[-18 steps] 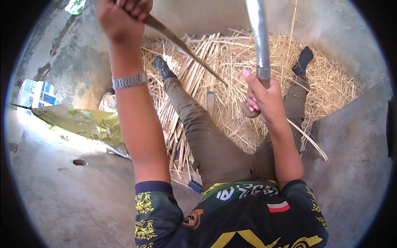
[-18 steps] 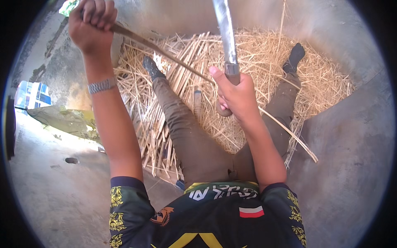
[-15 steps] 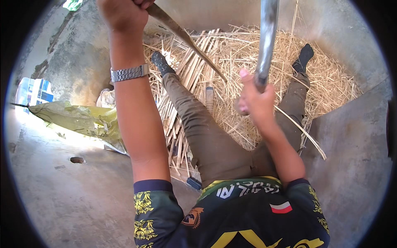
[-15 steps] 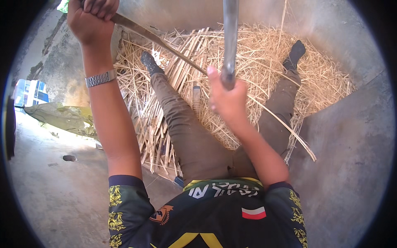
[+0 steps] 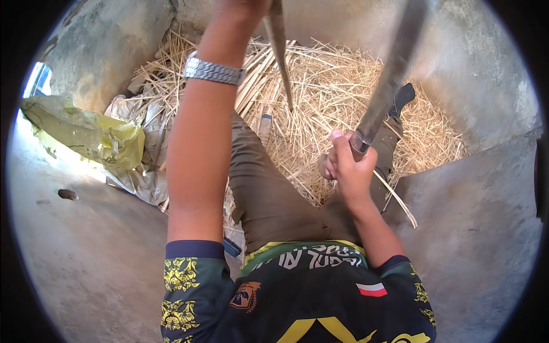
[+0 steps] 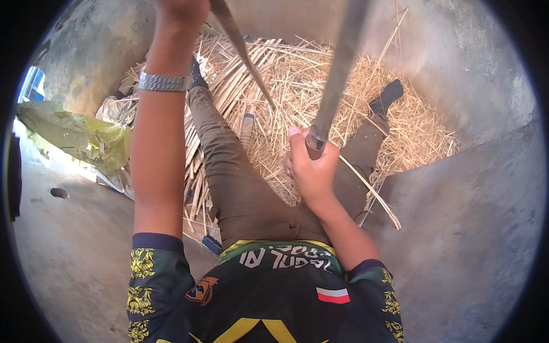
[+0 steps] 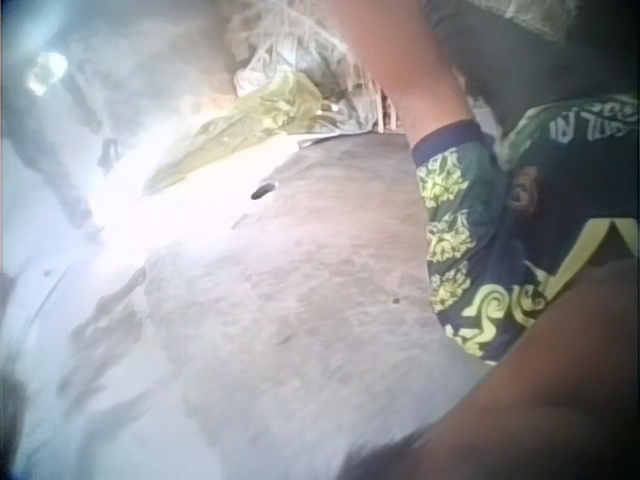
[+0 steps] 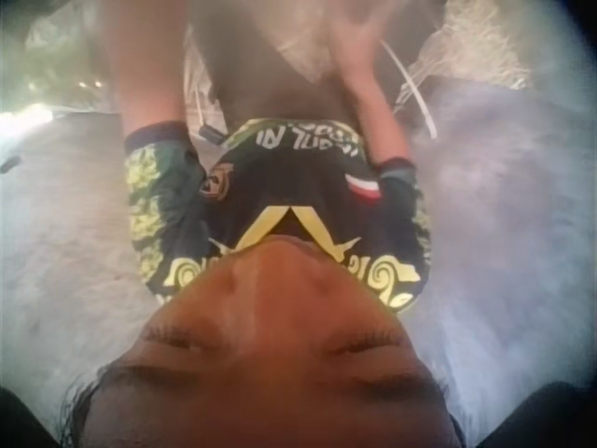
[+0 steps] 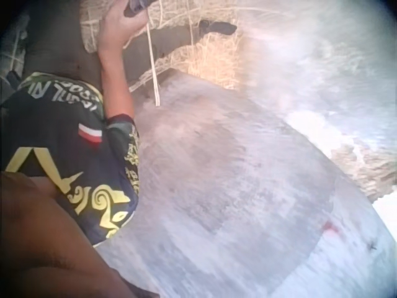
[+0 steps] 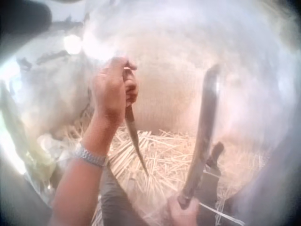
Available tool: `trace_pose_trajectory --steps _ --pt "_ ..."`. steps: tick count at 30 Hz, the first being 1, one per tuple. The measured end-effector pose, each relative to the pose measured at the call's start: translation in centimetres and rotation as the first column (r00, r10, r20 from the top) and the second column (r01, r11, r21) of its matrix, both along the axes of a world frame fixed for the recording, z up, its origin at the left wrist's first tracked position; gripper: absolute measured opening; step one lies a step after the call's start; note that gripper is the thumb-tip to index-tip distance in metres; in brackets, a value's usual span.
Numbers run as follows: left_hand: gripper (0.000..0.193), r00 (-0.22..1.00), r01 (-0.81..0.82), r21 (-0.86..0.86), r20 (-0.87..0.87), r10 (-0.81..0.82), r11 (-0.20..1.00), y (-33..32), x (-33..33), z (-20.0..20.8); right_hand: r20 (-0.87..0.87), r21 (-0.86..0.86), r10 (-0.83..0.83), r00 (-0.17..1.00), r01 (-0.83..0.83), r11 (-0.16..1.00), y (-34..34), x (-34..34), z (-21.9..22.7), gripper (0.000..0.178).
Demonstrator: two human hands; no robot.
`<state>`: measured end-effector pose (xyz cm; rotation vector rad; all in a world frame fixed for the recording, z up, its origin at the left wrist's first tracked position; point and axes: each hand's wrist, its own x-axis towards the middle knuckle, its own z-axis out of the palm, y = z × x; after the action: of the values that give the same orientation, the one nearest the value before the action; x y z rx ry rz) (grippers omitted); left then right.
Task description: The person sits on a concrete floor and uses a large knife to split long bamboo sticks into thin strips. They hold the bamboo with their left hand and strike it with the knife in their right hand, creating a pile of processed strips.
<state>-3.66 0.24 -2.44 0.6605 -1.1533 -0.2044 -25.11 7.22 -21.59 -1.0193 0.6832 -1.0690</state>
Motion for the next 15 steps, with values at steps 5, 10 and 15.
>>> trace_pose_trajectory --steps 5,10,15 --pt "0.033 0.995 0.095 -0.090 0.038 -0.092 0.991 -1.6 -1.9 -1.2 -0.392 0.246 0.302 0.869 -0.217 0.945 -0.7 -1.2 -2.1 0.027" --pt "0.036 0.998 0.017 -0.062 -0.053 -0.021 0.998 -0.5 0.3 -0.8 -0.472 0.209 0.256 0.844 -0.175 0.962 -1.6 -3.6 0.3 0.028" --pt "0.036 0.993 0.015 -0.003 -0.115 -0.015 1.000 0.6 1.7 -0.3 -0.090 0.027 -0.027 0.996 0.029 0.999 -1.7 -2.1 0.5 0.029"
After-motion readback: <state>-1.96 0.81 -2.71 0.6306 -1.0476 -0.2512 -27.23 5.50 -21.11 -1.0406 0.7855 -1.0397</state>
